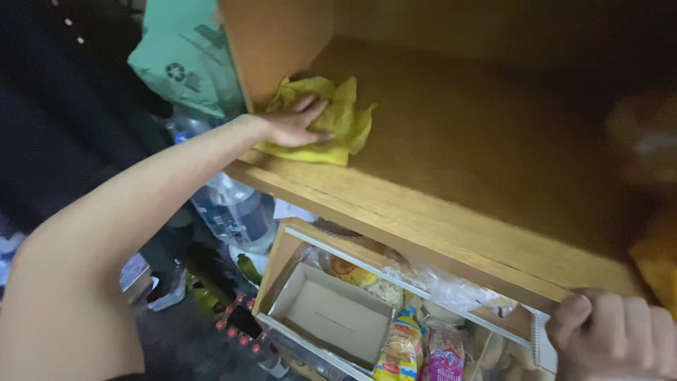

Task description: The person wipes the surface of a wooden shelf with a yellow cloth, moving the cloth across the empty sections and around stored bags of snacks.

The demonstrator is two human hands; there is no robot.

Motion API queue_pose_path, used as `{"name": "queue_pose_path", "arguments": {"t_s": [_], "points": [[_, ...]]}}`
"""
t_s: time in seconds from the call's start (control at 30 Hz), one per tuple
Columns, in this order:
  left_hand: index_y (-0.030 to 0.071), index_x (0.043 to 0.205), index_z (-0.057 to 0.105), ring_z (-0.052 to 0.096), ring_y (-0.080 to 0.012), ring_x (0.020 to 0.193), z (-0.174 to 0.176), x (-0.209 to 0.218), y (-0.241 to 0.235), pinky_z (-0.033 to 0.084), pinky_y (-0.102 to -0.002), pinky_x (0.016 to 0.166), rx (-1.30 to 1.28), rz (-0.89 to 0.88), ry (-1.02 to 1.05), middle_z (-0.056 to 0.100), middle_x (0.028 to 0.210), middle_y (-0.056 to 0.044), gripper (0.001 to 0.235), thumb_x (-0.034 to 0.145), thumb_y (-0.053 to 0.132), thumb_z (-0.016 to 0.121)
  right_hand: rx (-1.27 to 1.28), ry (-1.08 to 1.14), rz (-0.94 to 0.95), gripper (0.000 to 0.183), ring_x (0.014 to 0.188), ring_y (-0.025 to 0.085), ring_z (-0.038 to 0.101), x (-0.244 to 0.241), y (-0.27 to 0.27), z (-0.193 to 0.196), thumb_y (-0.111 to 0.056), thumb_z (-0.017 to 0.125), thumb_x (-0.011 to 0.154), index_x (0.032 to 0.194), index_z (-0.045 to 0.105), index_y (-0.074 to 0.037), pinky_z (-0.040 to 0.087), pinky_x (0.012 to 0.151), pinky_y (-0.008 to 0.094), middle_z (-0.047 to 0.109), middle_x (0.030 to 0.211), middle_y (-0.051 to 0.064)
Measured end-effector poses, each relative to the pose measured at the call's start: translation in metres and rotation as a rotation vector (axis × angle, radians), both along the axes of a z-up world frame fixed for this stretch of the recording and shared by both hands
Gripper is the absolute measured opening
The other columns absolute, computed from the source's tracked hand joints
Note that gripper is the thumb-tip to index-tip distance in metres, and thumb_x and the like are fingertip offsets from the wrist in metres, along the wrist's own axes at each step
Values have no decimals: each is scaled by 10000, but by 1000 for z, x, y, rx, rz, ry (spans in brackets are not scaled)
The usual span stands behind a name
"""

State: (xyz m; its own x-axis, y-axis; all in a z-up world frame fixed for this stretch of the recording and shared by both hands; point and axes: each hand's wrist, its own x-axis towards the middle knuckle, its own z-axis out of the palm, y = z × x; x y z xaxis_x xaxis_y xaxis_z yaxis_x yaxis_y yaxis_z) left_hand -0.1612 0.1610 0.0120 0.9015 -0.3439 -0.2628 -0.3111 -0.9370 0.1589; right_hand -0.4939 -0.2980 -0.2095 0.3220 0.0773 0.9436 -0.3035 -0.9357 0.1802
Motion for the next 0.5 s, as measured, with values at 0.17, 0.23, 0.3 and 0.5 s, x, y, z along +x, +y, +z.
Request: {"name": "queue_pose_path", "arguments": {"t_s": [0.17, 0.23, 0.3, 0.5], "points": [[260, 1809, -155, -195, -236, 1763, -14, -25, 32, -79, -478, 1415, 221, -163, -4, -250, 1896, -84, 1110, 971, 834, 292, 119, 5, 209, 448, 824, 465, 496, 7, -6, -9, -105, 582, 1291, 856, 670, -42, 406, 825, 576, 573, 889, 230], [270, 1807, -165, -206, -224, 1760, -14, -22, 35, -104, -469, 1410, 194, -164, 11, -271, 1894, -56, 1110, 971, 824, 312, 107, 10, 197, 444, 835, 455, 506, 6, -6, -8, -122, 575, 1297, 876, 697, -55, 421, 835, 569, 593, 897, 214], [280, 1805, -175, -217, -211, 1757, -11, -19, 28, -130, -461, 1405, 164, -168, 21, -292, 1891, -28, 1112, 971, 814, 332, 91, 9, 181, 442, 846, 445, 516, 5, -7, -5, -140, 569, 1304, 896, 725, -69, 437, 845, 561, 613, 904, 197], [293, 1808, -144, -133, -301, 1766, 0, 39, -19, -24, -640, 1408, -36, -37, -26, -277, 1892, 8, 1098, 958, 845, 278, 5, 23, -47, 393, 819, 421, 572, 0, 2, 8, -246, 606, 1262, 890, 708, -172, 413, 855, 551, 571, 864, 125]]}}
